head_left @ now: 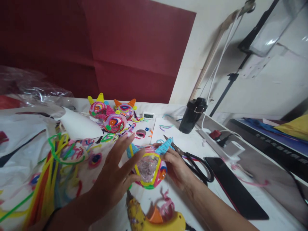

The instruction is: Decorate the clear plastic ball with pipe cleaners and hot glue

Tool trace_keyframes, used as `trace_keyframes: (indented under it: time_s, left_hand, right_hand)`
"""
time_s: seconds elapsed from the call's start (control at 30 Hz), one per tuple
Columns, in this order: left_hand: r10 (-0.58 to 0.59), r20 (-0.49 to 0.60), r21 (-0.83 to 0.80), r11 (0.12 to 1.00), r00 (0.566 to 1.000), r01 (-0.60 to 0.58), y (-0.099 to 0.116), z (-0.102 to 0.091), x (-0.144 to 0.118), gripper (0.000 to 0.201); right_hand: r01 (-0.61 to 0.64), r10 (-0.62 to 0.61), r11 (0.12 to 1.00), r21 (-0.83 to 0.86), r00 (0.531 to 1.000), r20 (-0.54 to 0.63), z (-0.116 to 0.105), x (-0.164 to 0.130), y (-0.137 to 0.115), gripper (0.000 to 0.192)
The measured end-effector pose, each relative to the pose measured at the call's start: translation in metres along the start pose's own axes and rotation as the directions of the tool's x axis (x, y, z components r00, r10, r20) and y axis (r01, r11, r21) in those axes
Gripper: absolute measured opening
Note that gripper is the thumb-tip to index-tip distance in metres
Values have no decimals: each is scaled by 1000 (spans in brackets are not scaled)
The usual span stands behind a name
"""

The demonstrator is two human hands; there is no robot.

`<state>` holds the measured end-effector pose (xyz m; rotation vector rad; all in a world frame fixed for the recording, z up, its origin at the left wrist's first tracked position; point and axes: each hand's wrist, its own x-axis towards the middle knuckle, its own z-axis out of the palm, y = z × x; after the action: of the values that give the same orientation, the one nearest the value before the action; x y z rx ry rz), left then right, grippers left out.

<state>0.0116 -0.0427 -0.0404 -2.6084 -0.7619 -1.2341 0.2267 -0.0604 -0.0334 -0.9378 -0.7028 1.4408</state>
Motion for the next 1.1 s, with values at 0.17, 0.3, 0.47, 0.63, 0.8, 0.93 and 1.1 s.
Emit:
trace_keyframes:
  time_s: [0.17, 0.3, 0.47, 0.63, 0.8, 0.93, 1.1]
  left_hand:
    - [-237, -68, -112, 967, 969, 228, 1, 8, -6, 105]
    - [-436, 49, -245, 867, 899, 434, -3, 15, -16, 115]
    - [-505, 235, -515, 660, 830, 547, -3, 20, -20, 110]
    - [-470, 456, -711, 318, 755, 627, 2, 20, -13, 102]
    - [-432, 547, -748, 132, 717, 650, 1, 19, -10, 87]
    - [-450, 554, -759, 73, 701, 647, -2, 17, -7, 88]
    - [-523, 501, -754, 127, 690, 644, -9, 12, -1, 83]
  right_hand:
    - [-7, 8, 1000, -17, 1000, 11, 1, -2, -2, 38]
    - [-11, 11, 1000, -23, 1000, 1, 1, -4, -2, 39]
    - [-7, 8, 999, -51, 1000, 21, -3, -3, 1, 39]
    - [-15, 15, 998, -61, 1000, -6, -4, -2, 2, 39]
    - [6, -6, 999, -35, 1000, -2, -1, -1, 2, 35]
    - [28, -27, 999, -16, 999, 47, 2, 2, 1, 28]
    - [33, -34, 999, 14, 994, 103, 10, 11, -1, 22]
